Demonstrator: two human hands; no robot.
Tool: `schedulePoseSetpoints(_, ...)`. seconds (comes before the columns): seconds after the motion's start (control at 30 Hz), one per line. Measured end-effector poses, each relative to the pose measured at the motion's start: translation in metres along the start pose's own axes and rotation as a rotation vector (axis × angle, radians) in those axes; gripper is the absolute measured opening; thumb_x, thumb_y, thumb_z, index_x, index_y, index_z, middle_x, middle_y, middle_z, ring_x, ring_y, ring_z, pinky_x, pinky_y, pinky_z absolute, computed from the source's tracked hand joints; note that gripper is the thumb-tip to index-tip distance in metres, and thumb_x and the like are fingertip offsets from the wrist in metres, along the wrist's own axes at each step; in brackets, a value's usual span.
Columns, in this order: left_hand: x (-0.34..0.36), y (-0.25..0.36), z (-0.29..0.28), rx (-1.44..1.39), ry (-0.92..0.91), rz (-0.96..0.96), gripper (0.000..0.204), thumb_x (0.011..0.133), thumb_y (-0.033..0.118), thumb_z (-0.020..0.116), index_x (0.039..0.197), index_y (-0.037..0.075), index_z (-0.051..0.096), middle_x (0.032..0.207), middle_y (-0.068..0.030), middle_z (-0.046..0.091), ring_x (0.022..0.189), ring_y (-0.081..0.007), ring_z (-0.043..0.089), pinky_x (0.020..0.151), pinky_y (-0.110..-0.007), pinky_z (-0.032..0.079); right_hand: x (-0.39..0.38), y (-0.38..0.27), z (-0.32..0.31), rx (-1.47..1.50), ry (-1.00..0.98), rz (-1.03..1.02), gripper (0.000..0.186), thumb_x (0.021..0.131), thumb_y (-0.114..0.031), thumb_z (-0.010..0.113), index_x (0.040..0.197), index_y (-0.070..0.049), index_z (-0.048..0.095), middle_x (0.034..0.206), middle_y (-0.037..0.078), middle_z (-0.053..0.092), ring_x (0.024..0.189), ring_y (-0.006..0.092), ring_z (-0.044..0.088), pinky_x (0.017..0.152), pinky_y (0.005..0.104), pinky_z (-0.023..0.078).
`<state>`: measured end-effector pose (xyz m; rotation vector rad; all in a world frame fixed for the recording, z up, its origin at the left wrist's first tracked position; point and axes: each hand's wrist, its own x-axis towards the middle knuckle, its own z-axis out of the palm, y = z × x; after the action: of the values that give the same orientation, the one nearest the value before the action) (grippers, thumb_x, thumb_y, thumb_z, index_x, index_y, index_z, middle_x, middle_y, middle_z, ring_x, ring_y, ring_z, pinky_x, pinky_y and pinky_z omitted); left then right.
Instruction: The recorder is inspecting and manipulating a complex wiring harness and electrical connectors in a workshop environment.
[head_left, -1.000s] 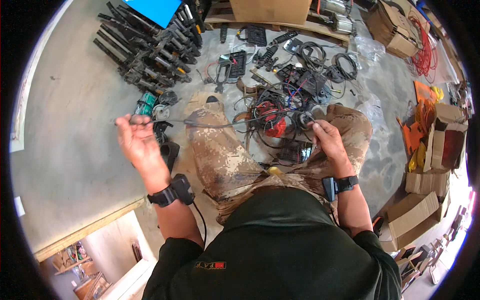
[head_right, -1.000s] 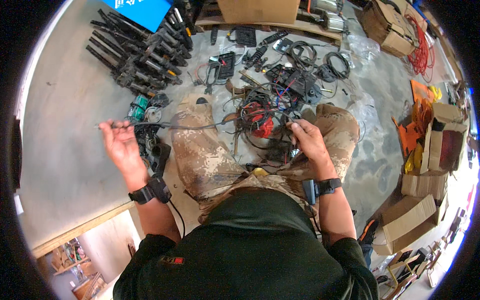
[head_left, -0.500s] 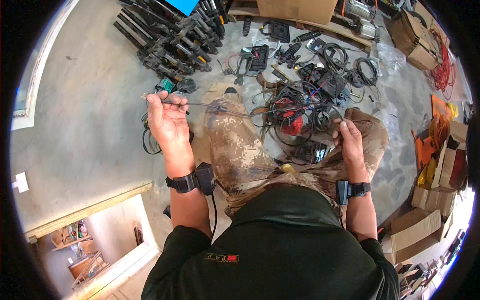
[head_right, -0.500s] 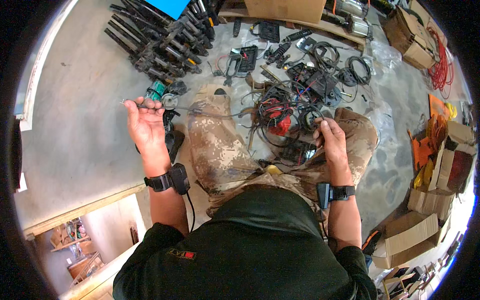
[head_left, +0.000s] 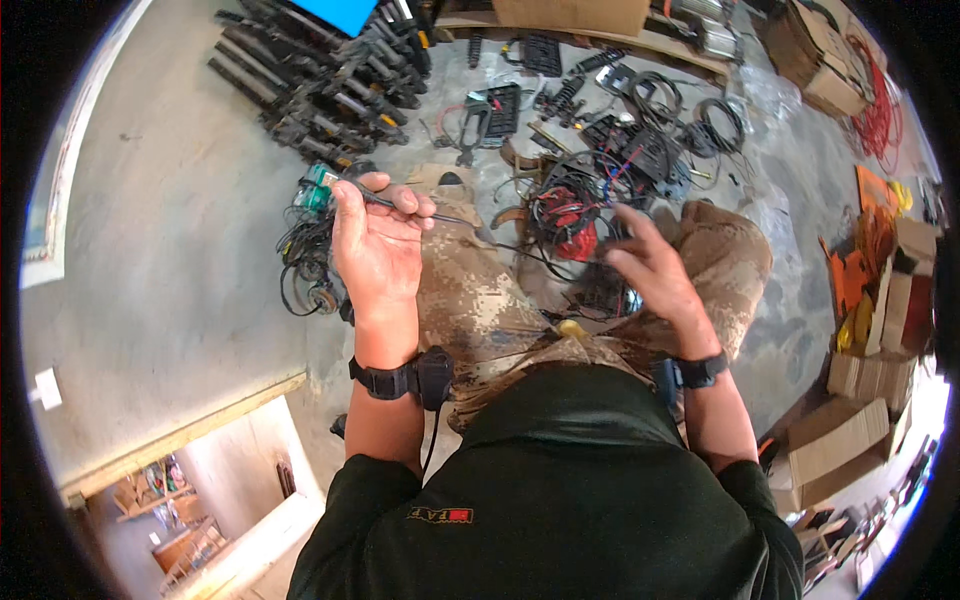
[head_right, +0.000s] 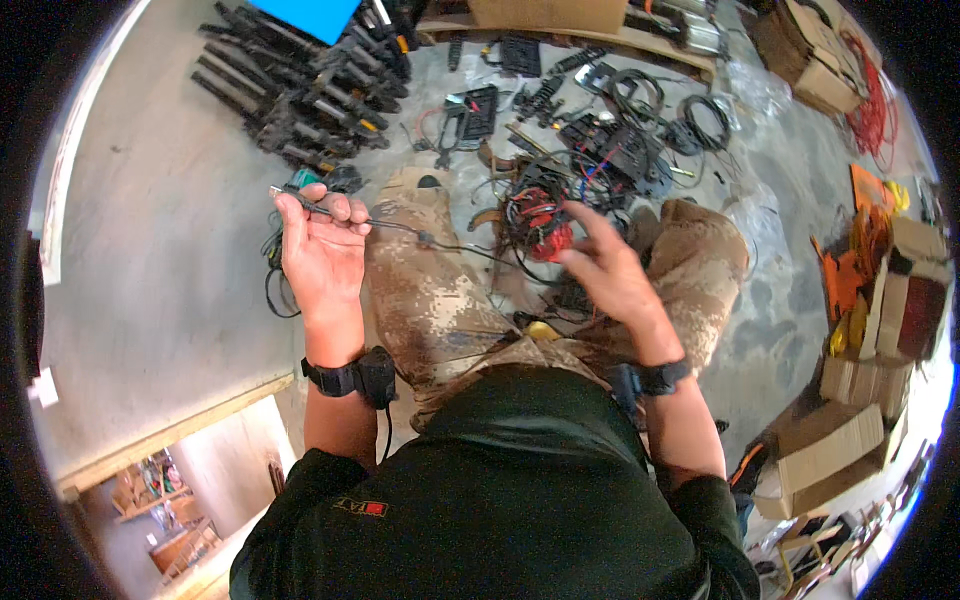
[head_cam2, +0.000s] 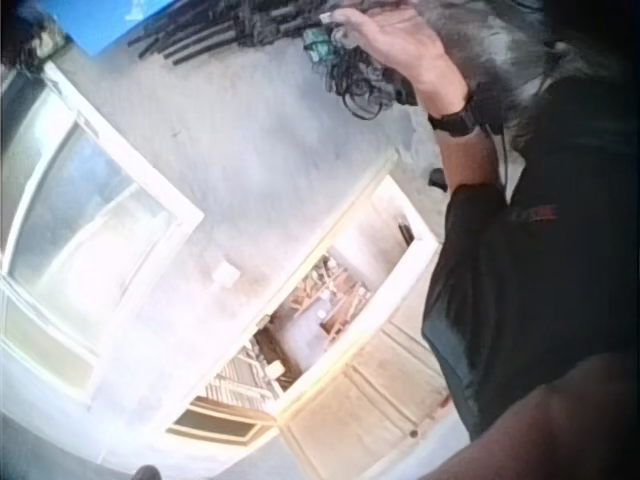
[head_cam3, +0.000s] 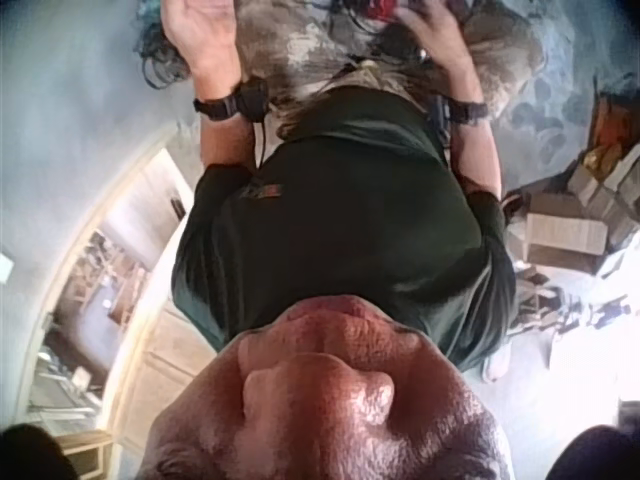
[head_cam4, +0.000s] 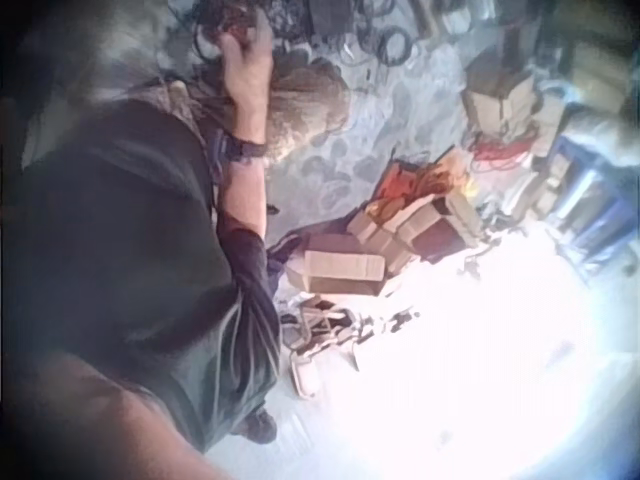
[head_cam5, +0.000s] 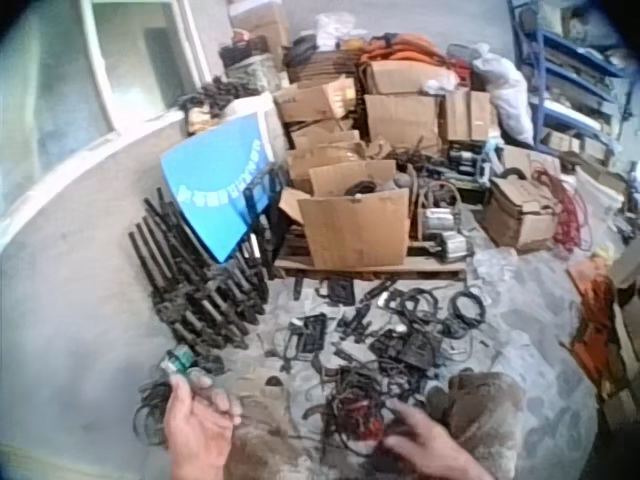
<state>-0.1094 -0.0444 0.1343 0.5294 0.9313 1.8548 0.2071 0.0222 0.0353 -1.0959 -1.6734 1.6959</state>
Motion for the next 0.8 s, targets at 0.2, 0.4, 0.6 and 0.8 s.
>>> schedulePoseSetpoints(0.2,-0.016,-0.025,0.048,-0.084,-0.187,-0.134,0.044,0.100,0.048,0.046,0.105,0.006,0.058,0.078,-0.0132,0.064,0.078,-0.0314,0.063,0.067,-0.039,0.050,0.015,-0.044,0.052,-0.099,-0.246,-0.295,0.039,0.097,-0.011,0.057,0.135,-0.004,0.050,0.112,0.007,0.064,0.105,0.0149,0.057,0.092,0.0311,0.046)
schedulePoseSetpoints(0.4,-0.014,-0.027,0.047,-0.067,-0.191,-0.056,0.043,0.102,0.044,0.043,0.112,0.004,0.057,0.090,-0.0166,0.067,0.086,-0.0324,0.066,0.071,-0.038,0.055,0.007,-0.058,0.043,0.135,-0.396,-0.109,0.023,0.100,-0.015,0.055,0.118,-0.002,0.061,0.102,0.002,0.063,0.093,0.0090,0.054,0.085,0.0283,0.046)
schedulePoseSetpoints(0.6,-0.030,-0.047,0.061,0.252,-0.308,-0.094,0.035,0.100,0.022,0.053,0.122,-0.004,0.056,0.107,-0.0193,0.068,0.094,-0.0261,0.067,0.078,-0.036,0.056,0.006,-0.055,0.036,0.350,-0.366,-0.112,0.024,0.103,-0.022,0.051,0.111,-0.002,0.062,0.087,0.001,0.061,0.083,0.0078,0.053,0.075,0.0258,0.045)
schedulePoseSetpoints(0.8,-0.034,-0.052,0.066,0.449,-0.408,-0.097,0.024,0.098,0.016,0.057,0.107,-0.005,0.066,0.102,-0.0135,0.070,0.085,-0.0161,0.065,0.078,-0.029,0.052,0.005,-0.059,0.033,0.588,-0.429,-0.002,0.032,0.103,-0.030,0.049,0.103,0.000,0.061,0.073,0.001,0.056,0.066,0.0098,0.052,0.061,0.0244,0.042)
